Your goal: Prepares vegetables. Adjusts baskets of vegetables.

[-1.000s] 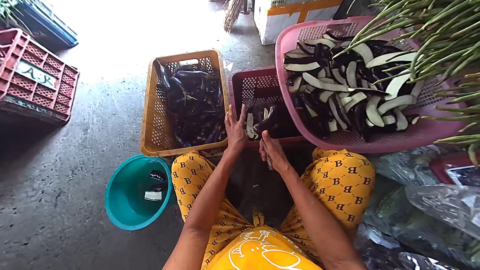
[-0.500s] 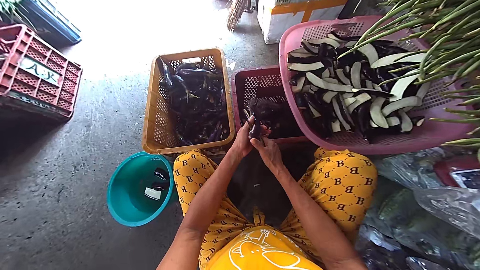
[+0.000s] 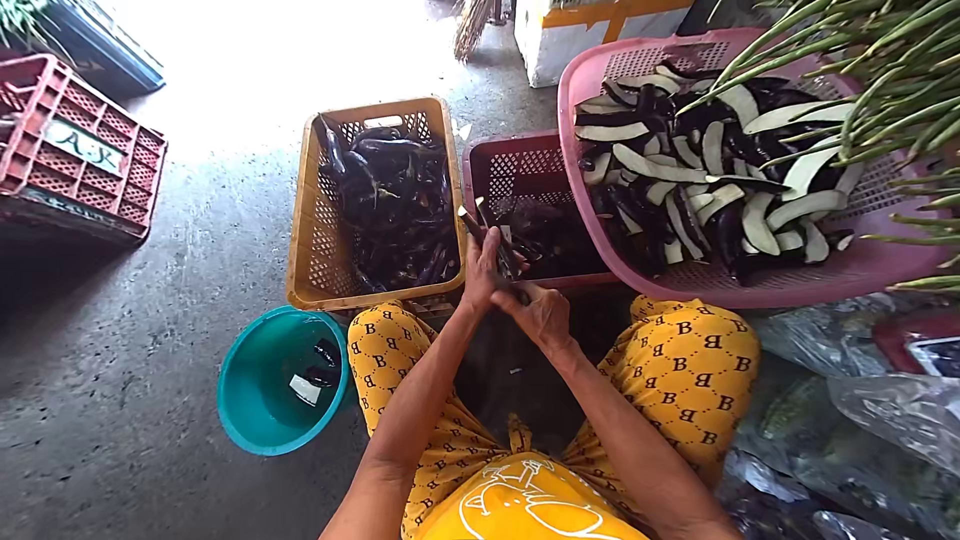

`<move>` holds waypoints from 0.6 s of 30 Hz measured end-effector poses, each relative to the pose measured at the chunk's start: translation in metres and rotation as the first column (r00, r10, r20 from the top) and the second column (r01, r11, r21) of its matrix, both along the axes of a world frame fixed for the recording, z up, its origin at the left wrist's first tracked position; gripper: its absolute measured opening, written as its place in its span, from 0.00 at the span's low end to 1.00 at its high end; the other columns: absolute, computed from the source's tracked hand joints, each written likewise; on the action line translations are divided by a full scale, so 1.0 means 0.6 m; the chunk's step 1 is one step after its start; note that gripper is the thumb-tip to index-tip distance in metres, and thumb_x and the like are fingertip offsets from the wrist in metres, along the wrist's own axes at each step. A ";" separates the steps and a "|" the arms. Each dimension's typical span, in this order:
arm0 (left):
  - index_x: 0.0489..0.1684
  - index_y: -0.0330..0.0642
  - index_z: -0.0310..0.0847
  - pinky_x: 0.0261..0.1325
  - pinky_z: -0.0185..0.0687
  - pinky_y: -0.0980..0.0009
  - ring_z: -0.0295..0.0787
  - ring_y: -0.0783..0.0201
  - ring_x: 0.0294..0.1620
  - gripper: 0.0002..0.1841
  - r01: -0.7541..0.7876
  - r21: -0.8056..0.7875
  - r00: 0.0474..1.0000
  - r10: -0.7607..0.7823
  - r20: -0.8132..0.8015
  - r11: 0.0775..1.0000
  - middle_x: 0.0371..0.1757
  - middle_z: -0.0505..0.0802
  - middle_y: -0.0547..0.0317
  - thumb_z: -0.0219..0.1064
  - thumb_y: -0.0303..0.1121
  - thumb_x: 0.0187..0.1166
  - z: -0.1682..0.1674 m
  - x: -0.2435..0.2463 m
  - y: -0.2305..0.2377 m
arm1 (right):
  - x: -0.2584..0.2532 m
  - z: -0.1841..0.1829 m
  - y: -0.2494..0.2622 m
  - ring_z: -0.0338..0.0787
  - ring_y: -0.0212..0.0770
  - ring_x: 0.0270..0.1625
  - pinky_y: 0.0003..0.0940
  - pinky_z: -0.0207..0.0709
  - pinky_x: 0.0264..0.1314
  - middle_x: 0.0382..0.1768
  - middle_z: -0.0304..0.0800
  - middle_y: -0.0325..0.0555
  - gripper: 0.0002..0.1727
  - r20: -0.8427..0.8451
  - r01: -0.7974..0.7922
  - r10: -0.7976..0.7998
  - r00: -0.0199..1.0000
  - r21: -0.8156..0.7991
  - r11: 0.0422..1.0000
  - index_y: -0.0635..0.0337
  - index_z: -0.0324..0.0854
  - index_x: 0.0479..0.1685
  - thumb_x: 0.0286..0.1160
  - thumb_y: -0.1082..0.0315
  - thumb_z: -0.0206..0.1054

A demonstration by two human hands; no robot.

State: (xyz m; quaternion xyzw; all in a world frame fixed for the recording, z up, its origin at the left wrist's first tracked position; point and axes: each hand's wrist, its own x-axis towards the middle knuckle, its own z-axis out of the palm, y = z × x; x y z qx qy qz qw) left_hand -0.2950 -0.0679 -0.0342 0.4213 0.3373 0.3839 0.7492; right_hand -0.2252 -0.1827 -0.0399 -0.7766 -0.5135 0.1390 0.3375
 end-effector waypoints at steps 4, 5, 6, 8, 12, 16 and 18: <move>0.79 0.43 0.60 0.40 0.90 0.67 0.89 0.66 0.33 0.23 0.010 0.043 0.986 -0.003 -0.169 0.999 0.44 0.87 0.57 0.48 0.48 0.94 0.005 -0.007 0.022 | 0.001 0.011 -0.003 0.92 0.59 0.37 0.62 0.80 0.44 0.29 0.91 0.61 0.37 -0.208 0.022 -0.030 0.978 -0.040 0.999 0.71 0.91 0.42 0.70 0.36 0.70; 0.81 0.46 0.62 0.40 0.89 0.66 0.88 0.65 0.34 0.25 0.128 0.077 0.961 -0.104 -0.257 0.989 0.47 0.89 0.55 0.53 0.49 0.92 0.006 -0.015 0.016 | 0.019 0.015 0.006 0.89 0.54 0.37 0.57 0.81 0.47 0.32 0.89 0.59 0.33 -0.360 0.073 -0.086 0.929 -0.051 0.996 0.72 0.88 0.49 0.75 0.43 0.71; 0.81 0.46 0.63 0.42 0.87 0.63 0.88 0.64 0.37 0.26 0.250 0.112 0.925 -0.203 -0.321 0.962 0.50 0.89 0.53 0.57 0.47 0.90 0.007 -0.021 0.010 | 0.037 0.015 0.015 0.84 0.44 0.33 0.46 0.80 0.42 0.32 0.86 0.52 0.27 -0.504 0.119 -0.116 0.856 -0.025 0.993 0.70 0.82 0.55 0.80 0.49 0.69; 0.81 0.45 0.63 0.43 0.87 0.65 0.87 0.65 0.39 0.25 0.461 0.135 0.846 -0.388 -0.365 0.877 0.52 0.89 0.52 0.62 0.40 0.88 0.010 -0.025 0.000 | 0.065 0.014 0.024 0.74 0.29 0.22 0.28 0.74 0.26 0.30 0.81 0.40 0.20 -0.746 0.209 -0.104 0.658 0.049 0.977 0.62 0.75 0.66 0.84 0.59 0.68; 0.75 0.46 0.66 0.41 0.88 0.73 0.89 0.69 0.37 0.17 0.554 0.003 0.816 -0.543 -0.197 0.832 0.47 0.90 0.58 0.54 0.35 0.92 0.020 -0.024 0.001 | 0.073 0.019 0.024 0.70 0.23 0.12 0.19 0.71 0.16 0.19 0.79 0.32 0.03 -0.933 0.345 -0.013 0.360 0.120 0.931 0.56 0.78 0.49 0.86 0.67 0.64; 0.71 0.46 0.79 0.43 0.89 0.75 0.92 0.71 0.41 0.23 0.508 -0.139 0.857 -0.515 -0.014 0.850 0.49 0.94 0.60 0.42 0.44 0.94 0.023 -0.028 0.006 | 0.078 0.017 0.022 0.68 0.21 0.10 0.16 0.68 0.13 0.16 0.78 0.32 0.14 -0.949 0.351 0.051 0.312 0.165 0.922 0.55 0.82 0.60 0.92 0.59 0.56; 0.69 0.44 0.81 0.42 0.90 0.74 0.92 0.69 0.41 0.24 0.479 -0.193 0.875 -0.484 0.022 0.856 0.49 0.94 0.57 0.42 0.46 0.94 0.023 -0.028 0.007 | 0.077 0.017 0.023 0.68 0.21 0.10 0.16 0.67 0.13 0.16 0.79 0.32 0.15 -0.954 0.351 0.071 0.290 0.175 0.920 0.56 0.81 0.64 0.93 0.59 0.54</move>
